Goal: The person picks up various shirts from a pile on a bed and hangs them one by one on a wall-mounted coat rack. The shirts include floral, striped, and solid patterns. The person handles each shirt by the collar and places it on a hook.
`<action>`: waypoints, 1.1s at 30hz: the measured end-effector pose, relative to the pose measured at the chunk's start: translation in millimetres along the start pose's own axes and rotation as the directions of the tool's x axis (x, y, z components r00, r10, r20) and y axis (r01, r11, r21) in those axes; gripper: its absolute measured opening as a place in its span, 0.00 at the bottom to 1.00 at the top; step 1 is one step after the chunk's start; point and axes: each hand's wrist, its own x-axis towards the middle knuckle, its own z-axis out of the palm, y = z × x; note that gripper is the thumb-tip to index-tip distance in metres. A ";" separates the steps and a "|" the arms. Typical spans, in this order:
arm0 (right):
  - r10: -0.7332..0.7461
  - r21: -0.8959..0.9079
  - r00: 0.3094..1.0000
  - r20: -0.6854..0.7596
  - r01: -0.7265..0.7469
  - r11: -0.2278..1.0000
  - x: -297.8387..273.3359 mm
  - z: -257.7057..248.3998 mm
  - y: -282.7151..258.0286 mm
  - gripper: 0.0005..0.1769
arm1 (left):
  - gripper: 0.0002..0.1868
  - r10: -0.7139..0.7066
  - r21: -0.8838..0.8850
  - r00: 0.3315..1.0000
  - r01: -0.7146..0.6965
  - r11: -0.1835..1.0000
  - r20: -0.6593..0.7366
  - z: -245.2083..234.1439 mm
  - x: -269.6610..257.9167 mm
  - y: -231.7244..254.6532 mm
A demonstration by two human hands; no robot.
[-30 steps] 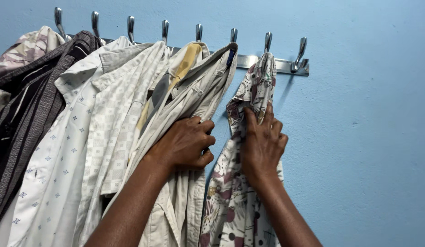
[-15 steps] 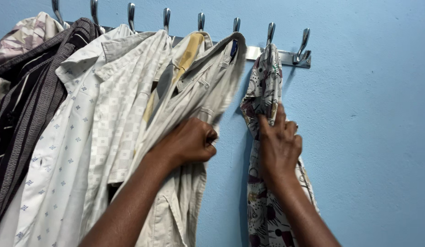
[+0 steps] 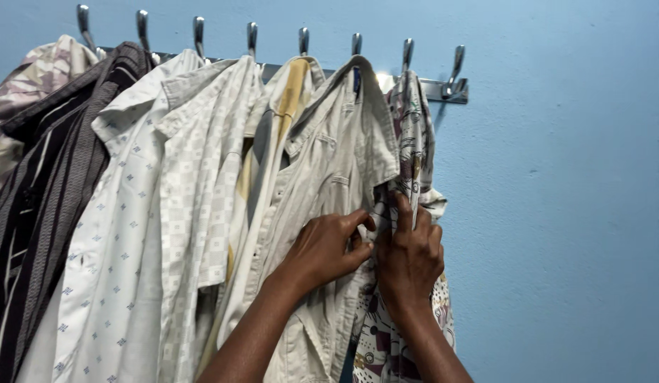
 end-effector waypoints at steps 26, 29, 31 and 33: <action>-0.150 0.141 0.806 0.573 0.083 0.987 -111.9 -93.4 68.4 0.30 | 0.37 -0.292 0.392 0.887 0.141 0.909 0.357 85.3 -114.1 100.5; -0.183 0.152 0.800 0.571 0.116 0.982 -144.9 -105.1 73.9 0.30 | 0.30 -0.279 0.530 0.871 0.026 0.848 0.404 83.5 -148.8 111.4; -0.174 0.146 0.793 0.584 0.108 0.983 -160.7 -107.8 72.0 0.31 | 0.26 -0.268 0.611 0.878 -0.036 0.790 0.397 80.4 -162.6 114.7; -0.138 0.127 0.747 0.650 0.072 0.989 -168.2 -112.0 70.0 0.29 | 0.24 -0.258 0.670 0.892 -0.064 0.740 0.370 75.9 -172.3 119.9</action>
